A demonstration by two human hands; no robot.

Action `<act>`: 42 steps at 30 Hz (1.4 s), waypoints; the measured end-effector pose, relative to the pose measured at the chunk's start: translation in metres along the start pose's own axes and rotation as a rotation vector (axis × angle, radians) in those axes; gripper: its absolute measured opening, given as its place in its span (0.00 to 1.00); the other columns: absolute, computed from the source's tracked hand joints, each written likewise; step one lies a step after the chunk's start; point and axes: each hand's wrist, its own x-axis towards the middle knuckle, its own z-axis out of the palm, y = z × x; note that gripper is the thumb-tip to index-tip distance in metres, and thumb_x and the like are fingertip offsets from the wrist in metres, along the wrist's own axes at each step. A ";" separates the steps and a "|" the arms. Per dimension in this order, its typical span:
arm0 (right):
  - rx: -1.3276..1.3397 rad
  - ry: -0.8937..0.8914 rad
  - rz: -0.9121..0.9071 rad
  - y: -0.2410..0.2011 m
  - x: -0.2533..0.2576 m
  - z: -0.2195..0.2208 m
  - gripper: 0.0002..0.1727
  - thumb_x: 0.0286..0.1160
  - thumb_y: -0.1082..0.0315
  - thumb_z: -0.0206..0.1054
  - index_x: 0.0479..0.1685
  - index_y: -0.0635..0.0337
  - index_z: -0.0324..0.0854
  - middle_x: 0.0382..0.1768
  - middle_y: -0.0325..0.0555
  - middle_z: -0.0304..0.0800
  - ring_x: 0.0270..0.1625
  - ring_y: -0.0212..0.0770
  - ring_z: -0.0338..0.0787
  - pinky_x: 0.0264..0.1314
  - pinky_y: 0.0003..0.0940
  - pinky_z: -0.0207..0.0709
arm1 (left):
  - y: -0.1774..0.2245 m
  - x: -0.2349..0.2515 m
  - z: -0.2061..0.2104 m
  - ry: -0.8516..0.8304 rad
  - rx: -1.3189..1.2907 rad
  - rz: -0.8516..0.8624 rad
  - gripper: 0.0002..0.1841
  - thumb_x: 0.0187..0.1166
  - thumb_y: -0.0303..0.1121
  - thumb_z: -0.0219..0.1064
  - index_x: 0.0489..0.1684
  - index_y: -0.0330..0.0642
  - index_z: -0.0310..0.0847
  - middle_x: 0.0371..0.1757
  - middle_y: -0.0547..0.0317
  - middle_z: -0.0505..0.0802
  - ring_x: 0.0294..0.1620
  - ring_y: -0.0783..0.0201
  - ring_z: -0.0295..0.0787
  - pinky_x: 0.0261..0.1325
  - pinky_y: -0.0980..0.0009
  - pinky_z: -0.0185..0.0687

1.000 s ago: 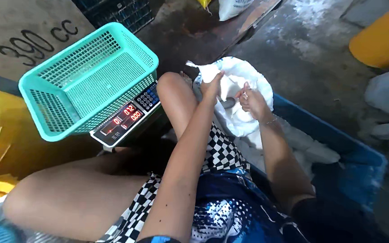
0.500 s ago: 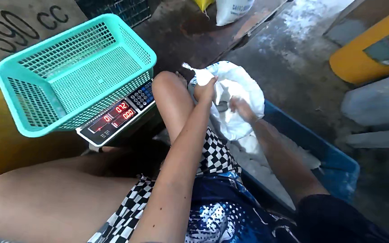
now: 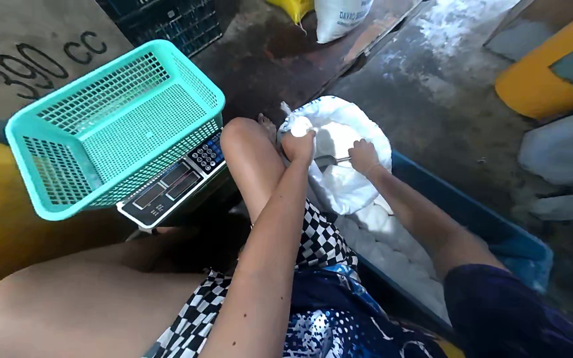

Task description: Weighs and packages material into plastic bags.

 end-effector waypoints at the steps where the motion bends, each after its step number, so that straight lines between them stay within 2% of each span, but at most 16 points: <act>1: -0.038 0.022 -0.031 0.001 0.003 0.001 0.13 0.69 0.75 0.74 0.51 0.74 0.88 0.66 0.76 0.81 0.75 0.76 0.75 0.72 0.73 0.69 | 0.000 0.001 0.000 -0.009 0.052 0.013 0.29 0.67 0.42 0.83 0.63 0.34 0.83 0.63 0.37 0.89 0.67 0.44 0.84 0.70 0.44 0.76; 4: -0.118 0.041 -0.132 0.002 0.006 -0.002 0.10 0.71 0.76 0.69 0.46 0.73 0.89 0.65 0.69 0.84 0.74 0.70 0.77 0.70 0.68 0.71 | -0.001 0.007 0.004 -0.052 0.121 -0.022 0.30 0.68 0.44 0.83 0.65 0.35 0.82 0.65 0.36 0.87 0.69 0.43 0.83 0.71 0.43 0.76; 7: -0.126 0.000 -0.184 0.001 0.011 -0.001 0.14 0.70 0.72 0.75 0.51 0.71 0.88 0.68 0.68 0.81 0.76 0.70 0.75 0.73 0.68 0.70 | -0.007 0.014 0.012 -0.083 0.098 -0.064 0.30 0.65 0.45 0.84 0.61 0.33 0.84 0.64 0.36 0.88 0.68 0.43 0.84 0.69 0.43 0.77; 9: -0.150 -0.024 -0.229 0.000 0.016 0.002 0.11 0.72 0.74 0.72 0.50 0.72 0.89 0.68 0.68 0.81 0.76 0.69 0.75 0.73 0.67 0.70 | -0.008 0.014 0.015 -0.087 0.060 -0.107 0.31 0.66 0.42 0.83 0.64 0.31 0.81 0.64 0.35 0.87 0.67 0.43 0.84 0.69 0.44 0.78; 14: -0.156 -0.071 -0.325 0.004 0.039 -0.004 0.09 0.68 0.72 0.74 0.44 0.67 0.92 0.62 0.64 0.86 0.71 0.68 0.79 0.71 0.69 0.69 | -0.010 0.014 0.027 -0.121 -0.068 -0.179 0.33 0.70 0.35 0.80 0.72 0.29 0.71 0.62 0.32 0.86 0.57 0.44 0.89 0.58 0.49 0.86; 17: 0.032 -0.157 -0.358 0.012 0.041 -0.042 0.12 0.75 0.64 0.76 0.48 0.65 0.91 0.53 0.65 0.91 0.64 0.68 0.87 0.69 0.72 0.73 | -0.001 0.004 0.027 -0.128 0.032 -0.141 0.31 0.76 0.36 0.75 0.75 0.28 0.70 0.68 0.33 0.85 0.67 0.45 0.85 0.69 0.48 0.80; 19: 0.290 -0.146 -0.324 0.008 0.025 -0.069 0.12 0.76 0.68 0.75 0.50 0.67 0.91 0.50 0.65 0.92 0.60 0.64 0.89 0.72 0.65 0.75 | 0.003 0.000 0.027 -0.129 0.081 -0.135 0.32 0.79 0.37 0.73 0.77 0.27 0.68 0.72 0.34 0.83 0.73 0.45 0.81 0.75 0.49 0.75; 20: 0.440 -0.078 -0.306 0.007 0.019 -0.074 0.11 0.75 0.70 0.75 0.50 0.68 0.91 0.46 0.64 0.93 0.53 0.60 0.92 0.67 0.61 0.79 | 0.004 0.000 0.029 -0.128 0.093 -0.138 0.32 0.80 0.38 0.73 0.77 0.27 0.67 0.73 0.34 0.82 0.74 0.45 0.81 0.75 0.50 0.75; 22: 0.738 0.075 -0.222 0.000 0.011 -0.063 0.10 0.76 0.69 0.74 0.47 0.67 0.90 0.36 0.53 0.92 0.33 0.41 0.87 0.42 0.42 0.83 | 0.002 0.003 0.032 -0.123 0.078 -0.149 0.32 0.82 0.39 0.71 0.78 0.27 0.67 0.74 0.33 0.81 0.76 0.44 0.79 0.77 0.50 0.73; 24: 0.956 0.146 -0.099 -0.017 0.004 -0.043 0.13 0.80 0.66 0.71 0.51 0.69 0.87 0.36 0.50 0.89 0.29 0.34 0.82 0.34 0.34 0.80 | 0.000 0.003 0.034 -0.133 0.076 -0.145 0.32 0.83 0.40 0.70 0.78 0.26 0.67 0.75 0.31 0.80 0.77 0.43 0.77 0.78 0.49 0.71; 28: 0.992 0.246 0.097 -0.039 0.002 -0.008 0.21 0.90 0.60 0.60 0.58 0.76 0.82 0.44 0.66 0.89 0.42 0.55 0.89 0.55 0.55 0.81 | 0.000 0.000 0.030 -0.138 0.113 -0.141 0.32 0.86 0.43 0.67 0.78 0.25 0.67 0.76 0.30 0.79 0.79 0.42 0.75 0.80 0.49 0.69; 31: 1.158 0.449 0.218 -0.032 0.002 -0.006 0.22 0.91 0.59 0.59 0.55 0.76 0.83 0.38 0.58 0.87 0.35 0.42 0.83 0.48 0.42 0.79 | -0.001 0.004 0.032 -0.112 0.081 -0.152 0.32 0.85 0.44 0.68 0.76 0.25 0.68 0.75 0.31 0.80 0.77 0.43 0.77 0.79 0.50 0.70; 33: 1.193 0.565 0.180 -0.024 -0.003 -0.017 0.22 0.93 0.61 0.54 0.56 0.76 0.82 0.34 0.50 0.84 0.31 0.32 0.77 0.42 0.32 0.77 | -0.005 0.010 0.034 -0.097 0.044 -0.149 0.33 0.84 0.44 0.69 0.79 0.26 0.66 0.75 0.32 0.80 0.78 0.44 0.77 0.79 0.50 0.70; 36: 1.116 0.625 0.077 -0.016 -0.014 -0.032 0.21 0.94 0.64 0.50 0.59 0.78 0.78 0.42 0.55 0.86 0.38 0.34 0.81 0.49 0.32 0.77 | -0.007 0.012 0.036 -0.069 -0.022 -0.130 0.32 0.84 0.43 0.70 0.78 0.27 0.68 0.75 0.32 0.81 0.77 0.44 0.77 0.79 0.50 0.70; 39: 1.050 0.687 0.081 -0.015 -0.018 -0.036 0.22 0.94 0.65 0.48 0.63 0.80 0.73 0.51 0.68 0.85 0.52 0.49 0.87 0.63 0.43 0.78 | -0.006 0.013 0.038 -0.060 -0.022 -0.145 0.33 0.84 0.43 0.70 0.78 0.26 0.67 0.75 0.31 0.80 0.76 0.44 0.78 0.79 0.50 0.70; 42: 1.202 0.718 0.084 -0.013 -0.014 -0.040 0.22 0.93 0.67 0.43 0.65 0.82 0.67 0.55 0.64 0.80 0.56 0.42 0.82 0.65 0.35 0.74 | -0.008 0.013 0.038 -0.073 0.016 -0.159 0.32 0.83 0.44 0.70 0.76 0.26 0.69 0.73 0.31 0.81 0.75 0.43 0.79 0.77 0.49 0.72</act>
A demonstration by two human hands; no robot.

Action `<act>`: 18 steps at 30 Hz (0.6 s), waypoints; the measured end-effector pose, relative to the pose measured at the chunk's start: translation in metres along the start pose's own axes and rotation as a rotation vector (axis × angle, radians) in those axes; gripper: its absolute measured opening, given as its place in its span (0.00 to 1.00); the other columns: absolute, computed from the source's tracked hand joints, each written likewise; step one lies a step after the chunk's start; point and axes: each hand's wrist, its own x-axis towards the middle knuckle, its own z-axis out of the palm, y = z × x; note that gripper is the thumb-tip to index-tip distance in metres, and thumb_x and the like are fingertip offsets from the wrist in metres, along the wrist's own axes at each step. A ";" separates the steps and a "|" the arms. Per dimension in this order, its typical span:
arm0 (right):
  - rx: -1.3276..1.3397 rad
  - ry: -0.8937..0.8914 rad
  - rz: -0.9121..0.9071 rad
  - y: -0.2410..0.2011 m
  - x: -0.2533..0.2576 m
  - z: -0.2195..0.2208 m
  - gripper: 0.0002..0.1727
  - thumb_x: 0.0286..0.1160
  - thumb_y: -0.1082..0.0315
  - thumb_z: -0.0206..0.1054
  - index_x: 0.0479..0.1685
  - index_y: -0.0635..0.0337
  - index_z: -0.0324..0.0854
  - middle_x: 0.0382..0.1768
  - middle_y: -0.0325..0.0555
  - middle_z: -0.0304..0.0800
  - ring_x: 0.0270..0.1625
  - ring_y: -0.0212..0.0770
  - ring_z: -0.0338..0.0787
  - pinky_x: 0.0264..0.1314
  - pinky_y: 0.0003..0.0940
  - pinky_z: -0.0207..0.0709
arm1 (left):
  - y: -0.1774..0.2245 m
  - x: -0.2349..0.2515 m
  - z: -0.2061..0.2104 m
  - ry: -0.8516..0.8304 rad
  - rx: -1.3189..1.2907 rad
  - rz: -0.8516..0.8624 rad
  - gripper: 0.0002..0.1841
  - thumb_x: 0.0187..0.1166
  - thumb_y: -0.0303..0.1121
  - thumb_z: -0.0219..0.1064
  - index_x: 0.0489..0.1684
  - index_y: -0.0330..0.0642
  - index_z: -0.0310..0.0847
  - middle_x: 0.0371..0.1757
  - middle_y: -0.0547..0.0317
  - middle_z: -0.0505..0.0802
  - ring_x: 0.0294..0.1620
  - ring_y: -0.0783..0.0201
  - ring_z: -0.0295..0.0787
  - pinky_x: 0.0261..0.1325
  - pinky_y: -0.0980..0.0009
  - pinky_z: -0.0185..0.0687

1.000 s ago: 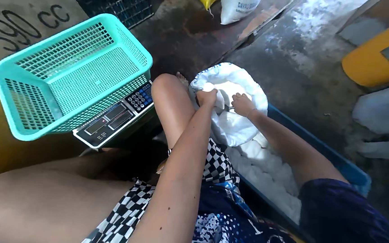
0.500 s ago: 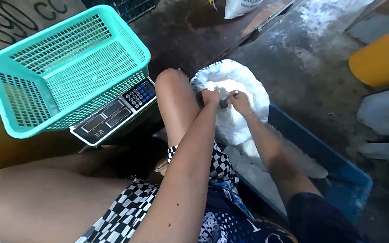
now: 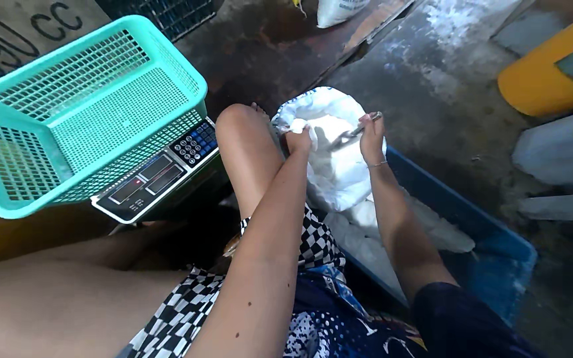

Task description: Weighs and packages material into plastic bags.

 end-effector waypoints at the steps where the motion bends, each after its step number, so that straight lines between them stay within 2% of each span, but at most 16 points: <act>1: 0.113 0.004 0.027 -0.001 0.002 -0.001 0.20 0.92 0.68 0.42 0.65 0.79 0.66 0.55 0.59 0.79 0.57 0.38 0.80 0.66 0.31 0.72 | 0.000 -0.001 -0.001 -0.004 0.020 -0.006 0.32 0.84 0.45 0.70 0.75 0.25 0.70 0.74 0.31 0.81 0.76 0.43 0.78 0.78 0.48 0.71; 2: 0.243 0.022 0.046 -0.001 0.006 0.000 0.17 0.90 0.70 0.42 0.61 0.75 0.67 0.51 0.50 0.79 0.54 0.33 0.80 0.64 0.28 0.73 | 0.000 -0.001 -0.001 -0.006 0.039 -0.008 0.32 0.84 0.45 0.69 0.74 0.26 0.71 0.74 0.31 0.81 0.76 0.42 0.78 0.78 0.48 0.71; 4: 0.497 0.080 0.081 0.001 0.014 0.003 0.10 0.85 0.74 0.41 0.47 0.62 0.69 0.34 0.35 0.78 0.38 0.29 0.82 0.52 0.28 0.79 | -0.003 0.003 0.000 -0.001 0.067 -0.005 0.32 0.84 0.46 0.69 0.74 0.26 0.72 0.74 0.31 0.81 0.77 0.42 0.78 0.79 0.47 0.70; 6: 0.633 0.087 0.133 -0.001 0.020 0.005 0.13 0.86 0.73 0.39 0.40 0.54 0.70 0.25 0.29 0.75 0.29 0.28 0.79 0.43 0.29 0.79 | -0.005 0.007 0.001 0.005 0.079 -0.008 0.32 0.83 0.47 0.69 0.74 0.27 0.72 0.74 0.32 0.81 0.77 0.42 0.77 0.79 0.47 0.70; 8: 0.682 0.108 0.186 -0.010 0.023 0.008 0.20 0.92 0.63 0.38 0.29 0.48 0.69 0.18 0.27 0.72 0.22 0.27 0.75 0.33 0.26 0.77 | -0.007 0.010 0.002 0.014 0.069 -0.019 0.33 0.83 0.47 0.69 0.76 0.27 0.71 0.74 0.31 0.81 0.77 0.42 0.77 0.79 0.47 0.70; 10: 0.692 0.162 0.230 -0.023 0.027 0.011 0.26 0.94 0.58 0.45 0.16 0.44 0.62 0.11 0.27 0.65 0.13 0.26 0.67 0.22 0.22 0.70 | -0.007 0.011 0.003 0.029 0.073 -0.026 0.34 0.82 0.48 0.70 0.75 0.28 0.71 0.73 0.32 0.82 0.76 0.43 0.78 0.77 0.47 0.72; 11: 0.671 0.176 0.236 -0.029 0.030 0.012 0.28 0.94 0.57 0.48 0.13 0.43 0.59 0.09 0.26 0.61 0.11 0.25 0.63 0.18 0.21 0.65 | -0.007 0.010 0.003 0.028 0.066 -0.026 0.34 0.82 0.48 0.70 0.76 0.28 0.70 0.73 0.32 0.82 0.76 0.42 0.78 0.78 0.47 0.71; 14: 0.631 0.152 0.144 -0.052 0.040 0.012 0.30 0.96 0.57 0.42 0.10 0.43 0.54 0.05 0.26 0.55 0.08 0.24 0.57 0.13 0.21 0.56 | -0.007 0.010 0.002 0.013 0.044 -0.016 0.34 0.83 0.46 0.70 0.78 0.27 0.68 0.74 0.31 0.80 0.76 0.43 0.77 0.78 0.48 0.71; 18: 0.722 0.106 -0.069 -0.108 0.047 -0.005 0.32 0.97 0.58 0.29 0.11 0.43 0.54 0.05 0.28 0.56 0.07 0.26 0.59 0.12 0.23 0.59 | -0.004 0.008 0.001 0.014 0.063 -0.016 0.35 0.84 0.46 0.69 0.80 0.27 0.65 0.76 0.32 0.79 0.78 0.44 0.76 0.79 0.51 0.70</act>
